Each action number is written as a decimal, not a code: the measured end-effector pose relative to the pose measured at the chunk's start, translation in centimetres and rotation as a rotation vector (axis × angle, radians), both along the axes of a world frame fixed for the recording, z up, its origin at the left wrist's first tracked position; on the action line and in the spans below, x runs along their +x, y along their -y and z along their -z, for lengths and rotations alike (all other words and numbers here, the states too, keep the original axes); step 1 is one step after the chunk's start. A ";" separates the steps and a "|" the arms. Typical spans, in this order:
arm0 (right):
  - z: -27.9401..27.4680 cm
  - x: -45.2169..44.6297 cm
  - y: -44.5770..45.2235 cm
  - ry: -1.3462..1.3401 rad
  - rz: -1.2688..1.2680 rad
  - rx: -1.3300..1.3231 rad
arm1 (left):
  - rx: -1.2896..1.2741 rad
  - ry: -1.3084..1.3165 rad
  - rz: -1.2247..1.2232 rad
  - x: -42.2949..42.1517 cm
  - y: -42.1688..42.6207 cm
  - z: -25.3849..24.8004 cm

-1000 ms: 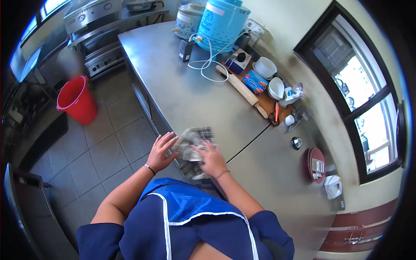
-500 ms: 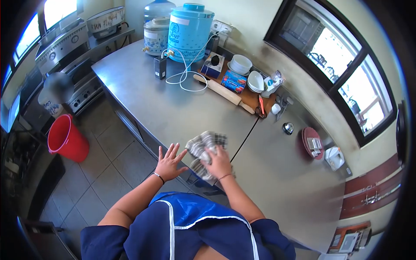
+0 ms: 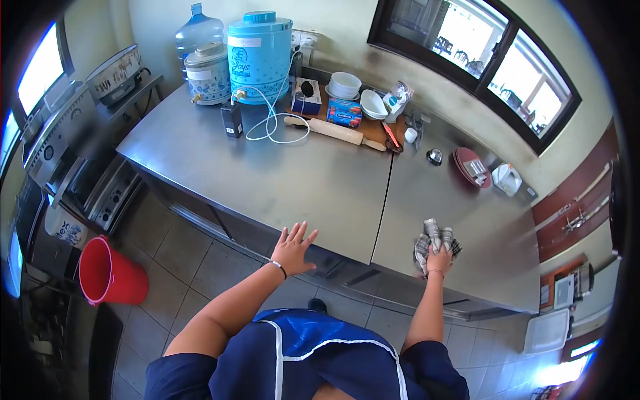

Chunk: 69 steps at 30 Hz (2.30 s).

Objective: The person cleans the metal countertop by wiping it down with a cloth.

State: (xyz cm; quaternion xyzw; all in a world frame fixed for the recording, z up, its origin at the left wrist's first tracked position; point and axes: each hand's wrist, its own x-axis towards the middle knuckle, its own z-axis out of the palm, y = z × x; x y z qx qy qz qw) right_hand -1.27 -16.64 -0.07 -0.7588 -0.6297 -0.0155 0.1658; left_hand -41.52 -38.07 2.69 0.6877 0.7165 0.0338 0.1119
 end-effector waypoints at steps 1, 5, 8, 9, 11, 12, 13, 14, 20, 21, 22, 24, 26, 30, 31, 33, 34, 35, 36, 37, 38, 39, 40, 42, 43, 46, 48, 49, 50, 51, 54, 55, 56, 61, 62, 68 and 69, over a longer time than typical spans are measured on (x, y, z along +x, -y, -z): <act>-0.2 -0.5 0.9 0.002 -0.003 -0.018 | 0.004 0.003 0.021 -0.3 -0.1 0.1; -0.3 -9.3 6.7 0.051 -0.335 0.044 | -0.006 -0.002 0.067 -1.0 -0.5 0.5; -0.3 -17.2 12.0 0.016 -0.606 0.075 | -0.019 0.000 0.069 -1.1 -0.6 0.4; -0.6 -18.5 13.0 0.005 -0.719 0.144 | -0.021 0.001 0.069 -1.1 -0.6 0.4; -0.6 -18.1 12.8 0.010 -0.775 0.104 | -0.015 -0.007 0.073 -1.2 -0.6 0.7; -1.3 -17.4 12.5 0.039 -0.724 0.011 | -0.012 -0.013 0.075 -1.2 -0.6 0.7; -2.1 -16.2 11.9 0.066 -0.671 -0.081 | -0.017 -0.017 0.077 -1.2 -0.6 0.6; -0.8 -14.4 10.3 0.078 -0.566 -0.116 | -0.023 -0.022 0.078 -1.2 -0.6 0.4; -0.3 -7.5 5.5 -0.074 -0.131 -0.089 | -0.046 -0.042 0.073 -1.1 -0.7 0.1; 0.2 -7.9 5.1 -0.079 -0.159 -0.076 | -0.051 -0.044 0.074 -1.0 -0.6 0.0; 0.4 -9.3 5.1 -0.033 -0.217 -0.087 | -0.056 -0.039 0.073 -1.0 -0.6 0.0; 1.1 -13.8 6.7 -0.007 -0.392 -0.047 | -0.065 -0.030 0.068 -1.0 -0.7 -0.2; 0.4 -17.8 10.3 -0.010 -0.593 0.058 | -0.086 -0.034 0.067 -1.1 -0.9 -0.2; 0.0 -16.0 10.5 0.035 -0.618 0.037 | -0.091 -0.039 0.067 -1.2 -1.1 0.0; -0.2 -14.3 9.8 0.054 -0.572 -0.010 | -0.090 -0.038 0.066 -1.2 -1.0 0.0; 0.6 -9.4 7.4 -0.030 -0.366 -0.082 | -0.088 -0.033 0.067 -1.2 -1.0 0.0; 1.6 -6.1 6.3 -0.085 -0.266 -0.032 | -0.088 -0.033 0.067 -1.2 -1.0 0.0; 2.2 -3.6 5.5 -0.139 -0.165 0.017 | -0.089 -0.032 0.067 -1.2 -1.0 0.0; 1.1 -2.4 5.6 -0.113 -0.038 -0.006 | -0.089 -0.032 0.067 -1.2 -1.0 0.0; 0.0 -1.5 6.0 -0.088 0.088 -0.027 | -0.089 -0.030 0.066 -1.2 -1.0 -0.1; -0.3 -1.6 6.4 -0.053 0.160 0.026 | -0.091 -0.029 0.067 -1.2 -1.0 -0.1; -0.4 -2.3 6.5 -0.041 0.073 -0.030 | -0.092 -0.028 0.069 -1.2 -0.9 -0.2; -0.6 -3.4 6.4 -0.028 -0.012 -0.085 | -0.091 -0.026 0.066 -1.2 -1.0 -0.3; 0.3 -6.8 7.3 0.009 -0.185 -0.064 | -0.090 -0.019 0.067 -1.2 -0.9 -0.3; 1.3 -9.4 8.5 0.034 -0.272 0.011 | -0.088 -0.020 0.066 -1.2 -0.9 -0.3; -0.8 -13.6 12.3 0.001 -0.492 -0.003 | -0.079 -0.016 0.059 -1.1 -0.9 -0.2; -0.8 -13.4 12.6 0.037 -0.561 0.049 | -0.075 -0.013 0.058 -1.2 -1.0 0.1; -0.9 -11.9 11.8 0.066 -0.517 -0.028 | -0.072 -0.014 0.057 -1.2 -1.0 0.0; -0.4 -10.0 10.6 0.062 -0.434 -0.069 | -0.073 -0.013 0.056 -1.2 -1.0 0.0; 0.2 -7.8 9.4 0.057 -0.351 -0.111 | -0.074 -0.013 0.056 -1.2 -1.0 0.0; -0.5 -2.1 7.8 -0.081 -0.048 -0.120 | -0.077 -0.016 0.055 -1.2 -1.0 0.1; -1.2 -1.4 8.1 -0.084 0.058 -0.098 | -0.078 -0.025 0.054 -1.2 -1.0 0.1; -1.4 -1.5 8.1 -0.094 0.112 -0.053 | -0.080 -0.033 0.053 -1.2 -1.0 0.1; 0.1 -9.7 9.5 -0.015 -0.248 0.010 | -0.073 -0.038 0.047 -1.0 -1.0 0.1; 0.3 -12.1 10.5 -0.018 -0.366 0.001 | -0.069 -0.035 0.048 -1.0 -1.0 0.2; -0.7 -12.5 10.7 -0.029 -0.614 0.054 | -0.040 -0.018 0.038 -1.0 -0.9 0.5; -1.0 -10.8 10.1 -0.002 -0.576 0.028 | -0.037 -0.017 0.028 -0.9 -0.8 0.5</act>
